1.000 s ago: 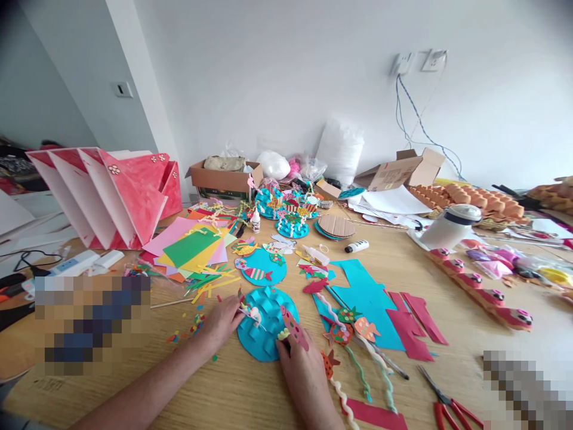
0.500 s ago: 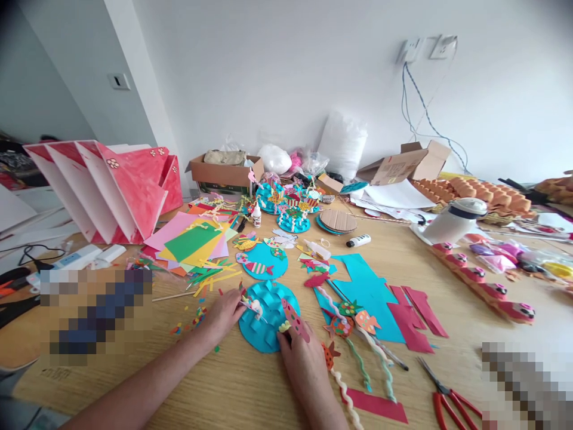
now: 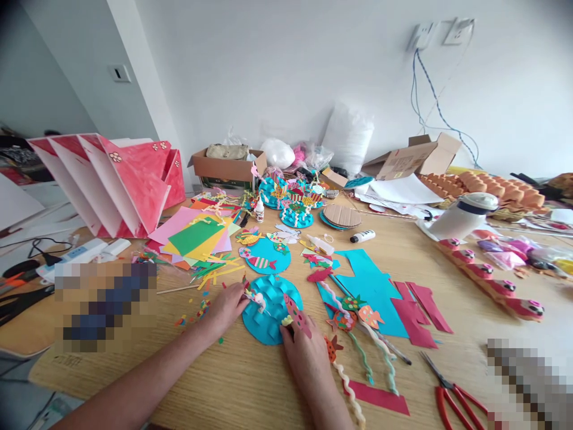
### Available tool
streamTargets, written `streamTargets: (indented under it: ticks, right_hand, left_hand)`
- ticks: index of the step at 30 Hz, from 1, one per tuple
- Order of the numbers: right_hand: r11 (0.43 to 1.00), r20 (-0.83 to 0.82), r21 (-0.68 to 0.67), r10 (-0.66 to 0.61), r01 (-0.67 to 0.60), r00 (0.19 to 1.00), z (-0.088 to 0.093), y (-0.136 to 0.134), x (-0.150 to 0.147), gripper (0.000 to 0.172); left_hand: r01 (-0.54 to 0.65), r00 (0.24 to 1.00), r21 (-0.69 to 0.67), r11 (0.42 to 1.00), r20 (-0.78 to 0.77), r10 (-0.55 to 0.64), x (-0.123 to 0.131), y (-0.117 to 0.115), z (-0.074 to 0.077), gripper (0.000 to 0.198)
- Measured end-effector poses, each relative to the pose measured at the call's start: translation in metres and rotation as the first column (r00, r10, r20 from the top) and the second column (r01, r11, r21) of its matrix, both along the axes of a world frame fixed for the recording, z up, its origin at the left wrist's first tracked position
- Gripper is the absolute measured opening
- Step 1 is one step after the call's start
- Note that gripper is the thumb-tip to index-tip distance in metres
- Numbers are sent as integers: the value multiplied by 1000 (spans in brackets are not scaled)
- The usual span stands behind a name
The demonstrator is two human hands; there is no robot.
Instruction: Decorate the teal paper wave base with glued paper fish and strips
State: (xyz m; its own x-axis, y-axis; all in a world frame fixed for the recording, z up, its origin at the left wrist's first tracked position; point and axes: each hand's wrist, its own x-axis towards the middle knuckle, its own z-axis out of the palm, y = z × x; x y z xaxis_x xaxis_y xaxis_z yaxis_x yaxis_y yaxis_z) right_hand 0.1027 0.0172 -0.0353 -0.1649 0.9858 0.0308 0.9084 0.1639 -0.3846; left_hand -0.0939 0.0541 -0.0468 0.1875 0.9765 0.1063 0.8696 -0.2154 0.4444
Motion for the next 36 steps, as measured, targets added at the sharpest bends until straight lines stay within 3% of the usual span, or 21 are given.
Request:
streamTargets:
  ticks: [9,26,36]
  right_hand:
    - [1000,-24,3,-16,17,1000,-7,0,2,29]
    - [1000,-1,15,22,-22,1000,-2,1,1,27]
    - [999,44,-50,22,-19,999,5,0,-1,27]
  left_hand:
    - [-15,1000,4,1000,11,15,1,-1,2,9]
    - [-5,1000,-11,1000,23,6,0,0,2,13]
    - [-5,1000,-14,1000,22,5,0,1,0,14]
